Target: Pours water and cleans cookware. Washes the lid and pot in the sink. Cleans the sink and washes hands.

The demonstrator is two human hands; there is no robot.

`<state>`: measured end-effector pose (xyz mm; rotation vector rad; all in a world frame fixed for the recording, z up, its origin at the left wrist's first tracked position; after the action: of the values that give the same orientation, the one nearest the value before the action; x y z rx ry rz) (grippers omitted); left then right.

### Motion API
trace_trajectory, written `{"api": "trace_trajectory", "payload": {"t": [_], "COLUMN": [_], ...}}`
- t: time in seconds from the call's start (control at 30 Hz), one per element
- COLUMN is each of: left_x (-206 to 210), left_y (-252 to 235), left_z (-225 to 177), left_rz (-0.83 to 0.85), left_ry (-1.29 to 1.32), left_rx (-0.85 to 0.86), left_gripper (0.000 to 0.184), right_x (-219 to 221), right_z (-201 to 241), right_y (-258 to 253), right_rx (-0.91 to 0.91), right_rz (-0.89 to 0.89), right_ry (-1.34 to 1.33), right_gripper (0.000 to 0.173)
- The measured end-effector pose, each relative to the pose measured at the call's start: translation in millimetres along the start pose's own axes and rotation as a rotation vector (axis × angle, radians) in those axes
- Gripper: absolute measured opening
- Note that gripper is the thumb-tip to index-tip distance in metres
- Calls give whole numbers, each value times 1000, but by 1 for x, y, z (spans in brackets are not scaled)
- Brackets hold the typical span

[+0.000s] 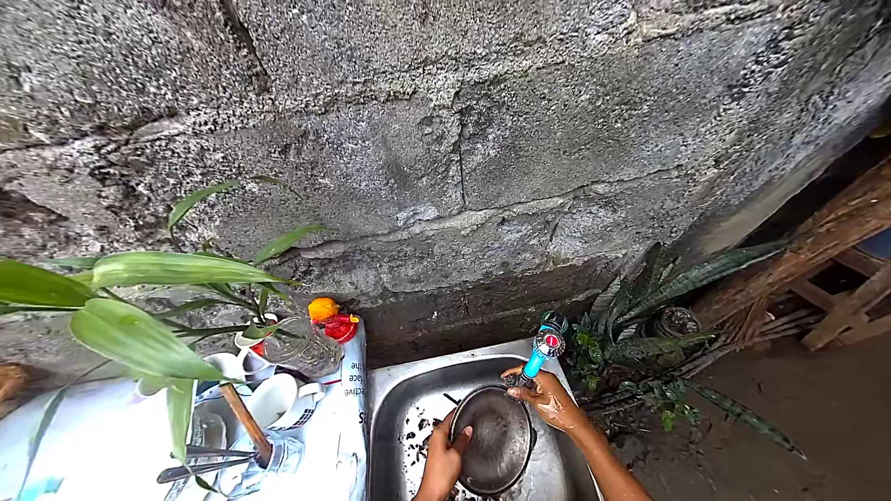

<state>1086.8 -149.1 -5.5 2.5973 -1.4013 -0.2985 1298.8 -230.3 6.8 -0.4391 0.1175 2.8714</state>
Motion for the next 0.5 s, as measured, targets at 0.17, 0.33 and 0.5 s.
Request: {"api": "trace_trajectory", "payload": {"t": [0.17, 0.33, 0.5], "left_x": [4, 9, 20], "left_y": [-8, -12, -20], "left_z": [-7, -32, -39], "left_rz": [87, 125, 155], "left_ry": [-276, -451, -504], "left_rx": [-18, -25, -28], "left_gripper": [35, 37, 36], "right_x": [27, 15, 17], "right_z": [32, 28, 48], "right_y": [-7, -9, -15], "right_rx": [-87, -179, -268], "right_rz": [58, -69, -17], "right_ry": [284, 304, 341], "right_gripper": [25, 25, 21]}}
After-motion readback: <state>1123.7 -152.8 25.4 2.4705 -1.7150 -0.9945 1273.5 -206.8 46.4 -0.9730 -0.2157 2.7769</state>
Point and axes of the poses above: each hand's wrist, its own y-axis away from the middle knuckle, its own x-axis out of the palm, z = x × y, the point moved 10 cm from there along -y, towards the middle knuckle, and after that the axes turned 11 degrees about z, right-handed, at the moved point
